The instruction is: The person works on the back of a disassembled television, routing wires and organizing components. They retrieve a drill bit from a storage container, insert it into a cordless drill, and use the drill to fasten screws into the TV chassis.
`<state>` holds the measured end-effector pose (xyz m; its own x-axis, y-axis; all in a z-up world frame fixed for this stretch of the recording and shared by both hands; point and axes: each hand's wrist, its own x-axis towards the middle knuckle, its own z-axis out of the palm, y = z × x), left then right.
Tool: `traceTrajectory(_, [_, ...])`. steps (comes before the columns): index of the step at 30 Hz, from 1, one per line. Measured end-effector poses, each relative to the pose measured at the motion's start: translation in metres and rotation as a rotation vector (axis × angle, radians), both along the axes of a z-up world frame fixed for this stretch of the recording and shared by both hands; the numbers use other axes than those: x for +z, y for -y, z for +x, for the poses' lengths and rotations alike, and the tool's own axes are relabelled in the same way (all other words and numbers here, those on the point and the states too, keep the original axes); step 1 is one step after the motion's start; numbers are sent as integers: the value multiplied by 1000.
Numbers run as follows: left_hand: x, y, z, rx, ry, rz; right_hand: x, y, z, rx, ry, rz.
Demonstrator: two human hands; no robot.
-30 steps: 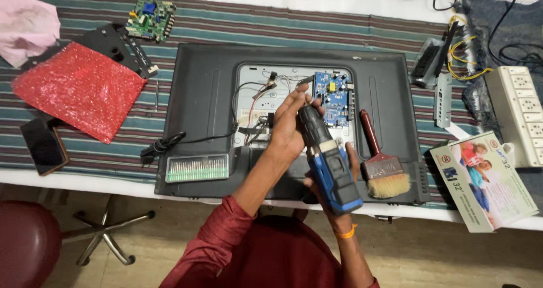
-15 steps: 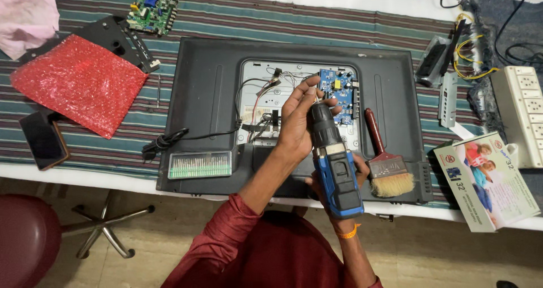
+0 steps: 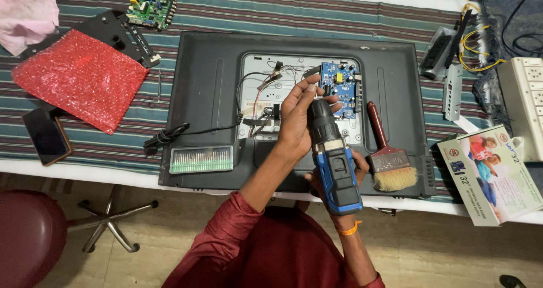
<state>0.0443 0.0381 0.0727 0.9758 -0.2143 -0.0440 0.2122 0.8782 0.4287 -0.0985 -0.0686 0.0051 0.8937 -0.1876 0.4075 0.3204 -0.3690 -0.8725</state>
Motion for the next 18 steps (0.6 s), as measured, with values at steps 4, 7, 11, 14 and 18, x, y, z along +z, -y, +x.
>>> traceTrajectory(4, [1,1,0,1,-23,4,0,4,-3,-157,161,-530])
traceTrajectory(7, [0,2,-1,6,-36,-6,-5,4,-2,-109,66,-298])
traceTrajectory(11, [-4,4,-2,0,-26,-10,-7,3,-3,-93,83,-208])
traceTrajectory(14, [-3,4,-2,-1,-12,-17,-4,2,-4,-90,105,-221])
traceTrajectory(18, [5,2,-6,-18,-10,-47,0,4,-5,-197,241,-629])
